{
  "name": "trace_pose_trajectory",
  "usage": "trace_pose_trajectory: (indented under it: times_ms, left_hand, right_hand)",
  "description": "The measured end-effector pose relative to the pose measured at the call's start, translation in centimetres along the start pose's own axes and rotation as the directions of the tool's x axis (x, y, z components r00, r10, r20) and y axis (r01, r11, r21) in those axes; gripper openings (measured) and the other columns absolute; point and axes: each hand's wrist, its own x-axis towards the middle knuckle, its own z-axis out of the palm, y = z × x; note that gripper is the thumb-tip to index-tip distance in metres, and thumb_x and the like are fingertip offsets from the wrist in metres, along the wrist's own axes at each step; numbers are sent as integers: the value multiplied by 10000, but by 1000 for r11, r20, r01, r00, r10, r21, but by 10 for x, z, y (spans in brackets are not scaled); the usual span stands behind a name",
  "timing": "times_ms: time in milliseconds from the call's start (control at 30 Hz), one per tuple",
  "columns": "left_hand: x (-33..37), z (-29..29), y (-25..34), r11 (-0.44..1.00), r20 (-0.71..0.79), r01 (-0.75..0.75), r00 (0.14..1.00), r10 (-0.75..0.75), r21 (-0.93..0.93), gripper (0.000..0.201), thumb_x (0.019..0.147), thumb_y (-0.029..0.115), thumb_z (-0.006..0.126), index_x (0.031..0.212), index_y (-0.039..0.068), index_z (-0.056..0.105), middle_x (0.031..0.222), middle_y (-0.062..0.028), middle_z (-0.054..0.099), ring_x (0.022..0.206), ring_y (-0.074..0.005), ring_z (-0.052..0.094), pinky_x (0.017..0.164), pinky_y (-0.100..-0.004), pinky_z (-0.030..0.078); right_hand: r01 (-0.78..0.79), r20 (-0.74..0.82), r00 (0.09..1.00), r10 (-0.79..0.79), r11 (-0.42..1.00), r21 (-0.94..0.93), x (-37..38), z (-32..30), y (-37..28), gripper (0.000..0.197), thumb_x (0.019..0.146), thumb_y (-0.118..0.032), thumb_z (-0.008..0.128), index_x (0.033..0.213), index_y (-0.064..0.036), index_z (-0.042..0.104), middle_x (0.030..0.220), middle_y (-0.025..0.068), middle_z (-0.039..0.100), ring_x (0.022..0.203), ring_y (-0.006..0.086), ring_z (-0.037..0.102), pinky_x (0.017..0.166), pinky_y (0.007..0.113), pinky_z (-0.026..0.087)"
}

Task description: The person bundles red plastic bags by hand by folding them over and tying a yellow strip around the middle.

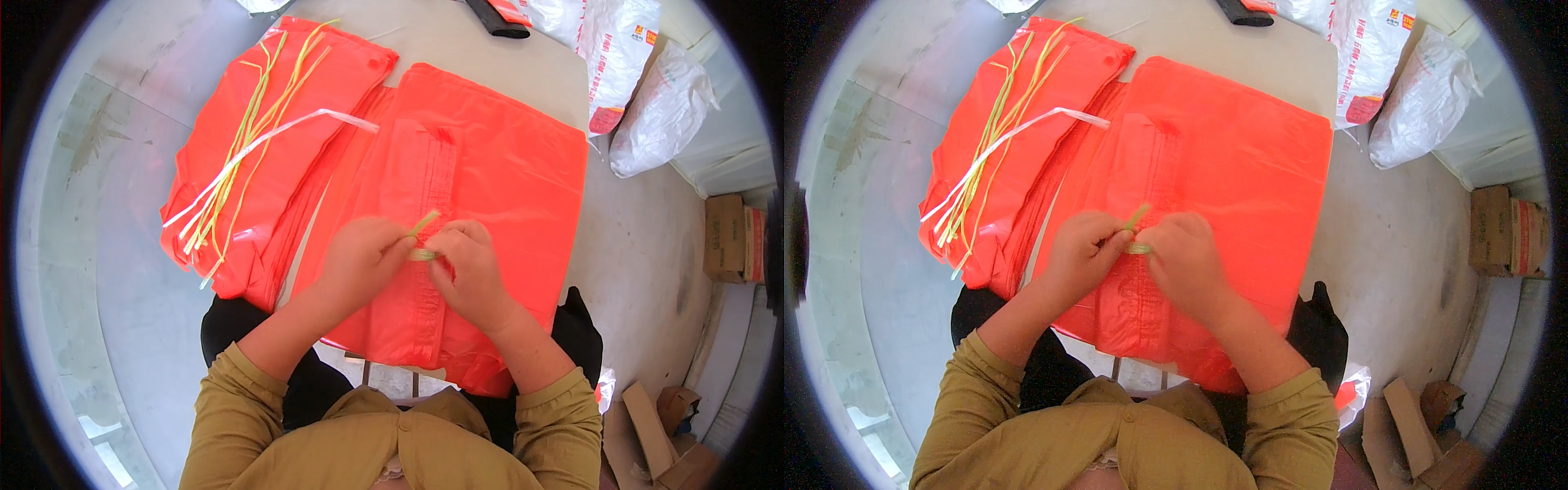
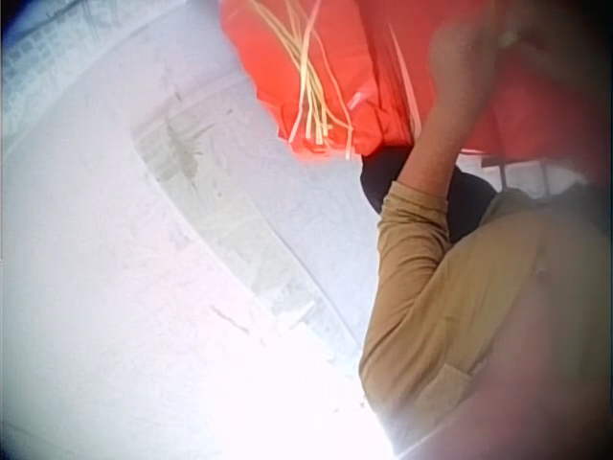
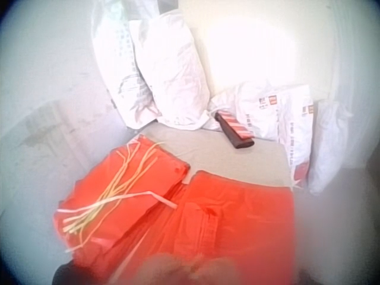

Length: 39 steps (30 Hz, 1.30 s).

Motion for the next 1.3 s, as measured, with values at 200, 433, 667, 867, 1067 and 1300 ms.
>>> trace_pose_trajectory:
  times_ms: [200,433,667,867,1067,1300]
  left_hand:
    - [-1,0,3,987,160,-99,984,78,129,119,839,119,714,901,28,669,793,-141,611,764,-340,606,669,-449,479]
    - [1,-4,5,981,110,-177,980,167,82,136,823,114,724,904,52,635,828,-124,599,789,-332,598,669,-431,477]
    - [2,-3,-1,990,133,-128,982,135,-54,100,826,72,713,858,40,624,799,-121,588,765,-323,592,672,-397,475]
    - [4,-7,-1,993,85,-88,992,95,-84,67,847,53,705,883,29,654,802,-120,600,756,-295,611,663,-373,488]
    - [7,-21,-8,999,76,29,997,-32,35,95,840,64,728,883,20,656,792,-120,606,736,-277,620,642,-357,487]
    - [5,-19,-17,995,58,81,995,-85,60,108,845,87,730,881,19,654,804,-127,637,740,-277,627,651,-359,489]
  right_hand:
    - [220,20,975,-223,940,-262,2,1,1,209,742,-60,662,949,-90,671,909,69,626,891,273,591,808,420,460]
    - [105,102,991,-87,976,-190,6,-9,-1,193,691,13,701,866,-41,642,906,73,618,874,291,566,795,395,462]
    - [192,181,973,-145,941,-278,9,-12,-4,125,749,-70,723,813,-61,616,923,58,617,886,276,566,829,412,455]
    - [200,98,979,-179,936,-289,11,-10,-3,98,771,-124,708,809,-72,634,886,70,624,858,278,589,819,421,465]
    - [23,-12,1000,-27,971,-237,10,-18,10,83,864,-83,662,822,-12,659,901,97,657,837,294,603,776,403,492]
    - [-72,45,995,94,932,-355,8,-23,16,179,852,-128,649,709,-25,621,780,130,608,769,328,589,718,433,495]
